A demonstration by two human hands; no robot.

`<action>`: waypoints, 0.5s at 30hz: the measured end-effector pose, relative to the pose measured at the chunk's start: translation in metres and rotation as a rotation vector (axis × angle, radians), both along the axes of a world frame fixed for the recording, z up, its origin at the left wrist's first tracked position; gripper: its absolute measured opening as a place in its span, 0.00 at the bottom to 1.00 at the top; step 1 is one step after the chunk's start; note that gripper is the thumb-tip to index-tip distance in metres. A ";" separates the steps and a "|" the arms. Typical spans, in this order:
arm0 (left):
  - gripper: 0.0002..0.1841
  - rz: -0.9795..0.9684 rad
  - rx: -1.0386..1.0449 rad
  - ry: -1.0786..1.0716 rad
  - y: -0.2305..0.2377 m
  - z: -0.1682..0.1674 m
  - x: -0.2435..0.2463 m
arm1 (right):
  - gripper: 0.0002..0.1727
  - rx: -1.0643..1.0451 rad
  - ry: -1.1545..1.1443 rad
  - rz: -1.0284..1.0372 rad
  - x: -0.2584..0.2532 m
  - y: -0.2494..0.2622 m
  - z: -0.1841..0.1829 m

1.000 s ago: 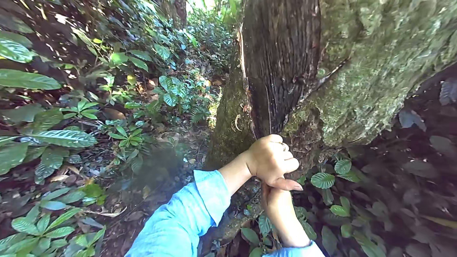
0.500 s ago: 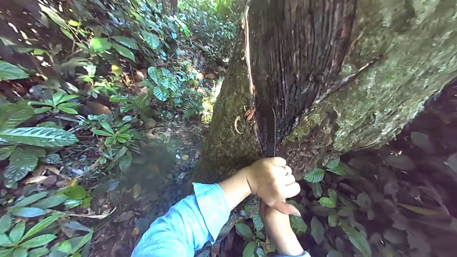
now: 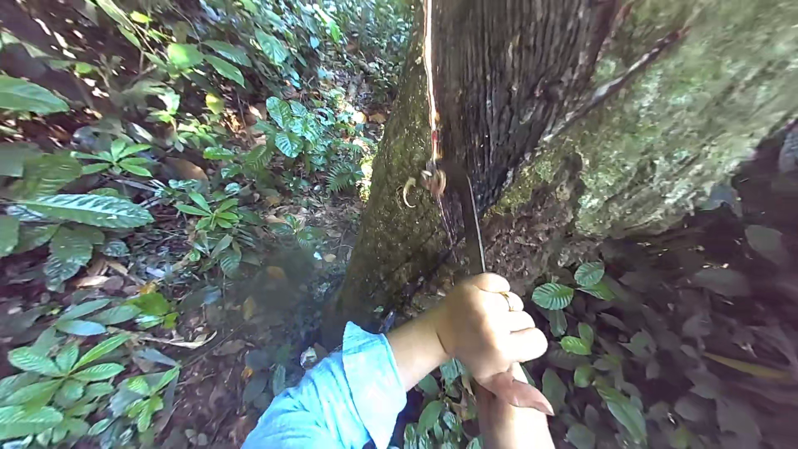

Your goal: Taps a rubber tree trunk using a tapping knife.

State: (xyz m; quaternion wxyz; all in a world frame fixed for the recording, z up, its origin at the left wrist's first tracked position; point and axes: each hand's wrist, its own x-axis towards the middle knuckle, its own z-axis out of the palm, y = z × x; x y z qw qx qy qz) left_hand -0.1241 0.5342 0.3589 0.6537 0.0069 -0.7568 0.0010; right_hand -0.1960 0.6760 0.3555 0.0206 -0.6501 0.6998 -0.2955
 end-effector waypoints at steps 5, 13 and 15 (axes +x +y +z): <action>0.37 0.039 0.005 -0.010 0.040 -0.004 -0.017 | 0.08 -0.003 0.048 0.189 -0.038 0.040 0.005; 0.37 0.258 -0.035 -0.049 0.003 -0.023 -0.048 | 0.11 -0.057 0.180 0.184 -0.081 -0.023 -0.034; 0.37 0.258 -0.042 -0.070 0.014 -0.030 -0.058 | 0.11 -0.053 0.158 0.193 -0.092 -0.010 -0.043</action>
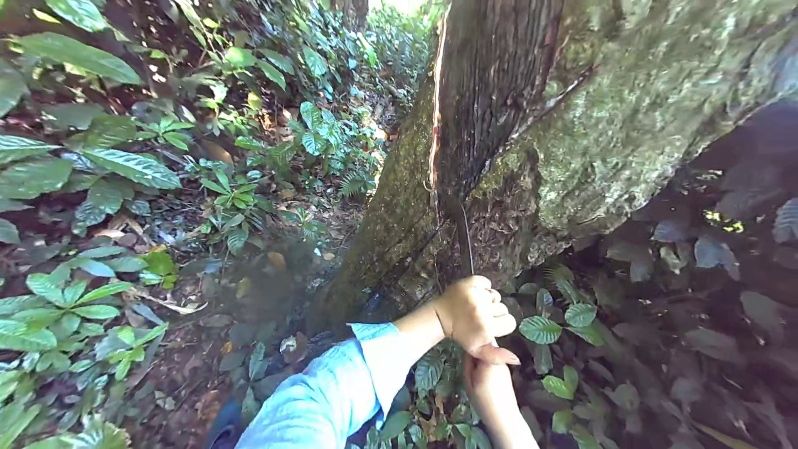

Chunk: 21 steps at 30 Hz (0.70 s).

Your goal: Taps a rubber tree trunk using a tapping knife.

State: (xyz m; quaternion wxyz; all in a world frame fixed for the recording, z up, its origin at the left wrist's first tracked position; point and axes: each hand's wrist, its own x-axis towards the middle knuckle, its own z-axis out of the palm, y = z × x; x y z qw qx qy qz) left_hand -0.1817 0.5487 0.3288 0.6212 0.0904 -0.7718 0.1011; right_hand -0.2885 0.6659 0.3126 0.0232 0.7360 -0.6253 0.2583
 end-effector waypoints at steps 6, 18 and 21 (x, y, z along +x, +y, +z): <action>0.39 0.043 0.021 0.009 -0.034 0.015 0.009 | 0.13 0.055 0.041 0.024 0.006 -0.045 0.015; 0.36 0.089 0.051 -0.011 0.003 -0.024 -0.024 | 0.08 -0.056 0.082 0.106 -0.040 -0.021 -0.031; 0.36 0.020 0.053 -0.086 0.004 -0.014 -0.013 | 0.08 -0.020 0.043 0.063 -0.028 -0.013 -0.026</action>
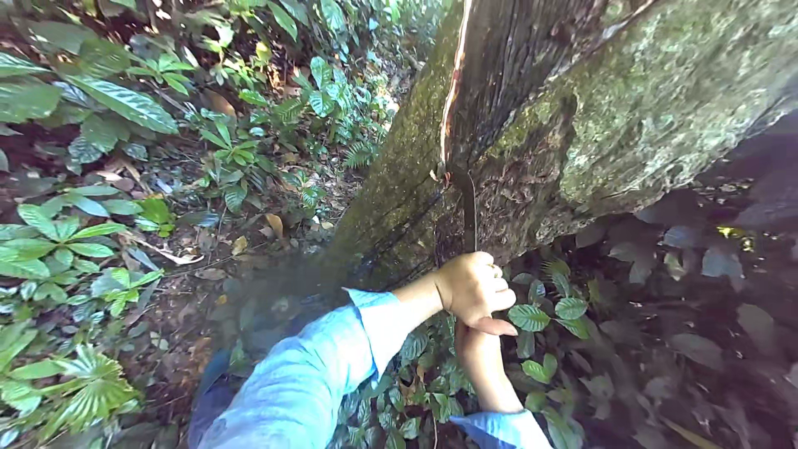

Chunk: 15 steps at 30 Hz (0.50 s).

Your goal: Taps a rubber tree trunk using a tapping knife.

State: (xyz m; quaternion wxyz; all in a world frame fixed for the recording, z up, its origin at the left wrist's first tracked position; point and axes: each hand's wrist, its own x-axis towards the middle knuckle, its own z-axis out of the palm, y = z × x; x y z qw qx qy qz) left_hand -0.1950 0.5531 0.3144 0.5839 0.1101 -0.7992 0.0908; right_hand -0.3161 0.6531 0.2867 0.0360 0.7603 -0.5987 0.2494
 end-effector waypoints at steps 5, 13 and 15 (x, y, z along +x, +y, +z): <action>0.34 0.031 0.032 0.011 0.000 -0.013 -0.007 | 0.10 0.028 0.018 -0.031 -0.003 -0.003 -0.006; 0.36 -0.018 0.047 0.032 -0.007 0.002 0.005 | 0.12 0.114 0.050 -0.155 0.022 0.001 0.019; 0.34 0.004 0.070 -0.014 0.015 -0.013 0.001 | 0.10 0.110 0.011 -0.142 0.014 0.017 -0.002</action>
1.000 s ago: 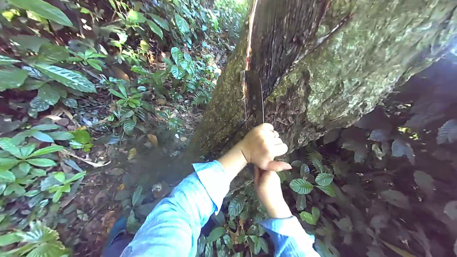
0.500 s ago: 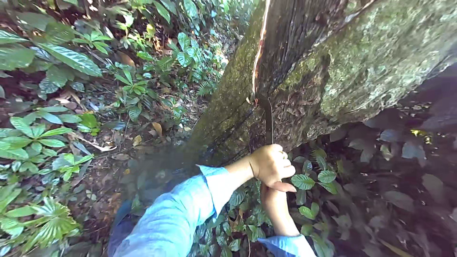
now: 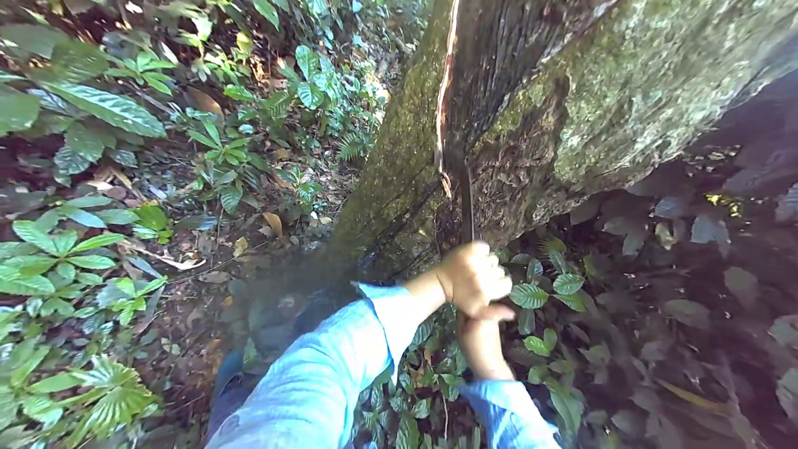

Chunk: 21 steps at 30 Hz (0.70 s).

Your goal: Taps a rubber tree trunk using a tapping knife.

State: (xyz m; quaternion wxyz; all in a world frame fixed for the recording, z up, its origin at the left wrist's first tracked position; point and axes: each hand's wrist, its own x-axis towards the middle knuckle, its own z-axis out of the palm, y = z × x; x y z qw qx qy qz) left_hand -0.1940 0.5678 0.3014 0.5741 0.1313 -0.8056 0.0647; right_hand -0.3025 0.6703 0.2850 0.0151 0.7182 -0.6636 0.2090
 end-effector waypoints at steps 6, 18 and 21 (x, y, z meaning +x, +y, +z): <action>0.31 -0.134 0.087 -0.094 0.024 0.015 0.015 | 0.13 0.082 -0.028 -0.085 0.024 0.044 0.023; 0.32 0.113 0.893 -0.238 -0.052 0.046 0.150 | 0.30 0.739 -0.975 -1.073 0.003 0.309 -0.102; 0.36 0.072 0.813 -0.417 -0.082 0.059 0.150 | 0.31 0.836 -0.568 -1.568 0.051 0.434 -0.254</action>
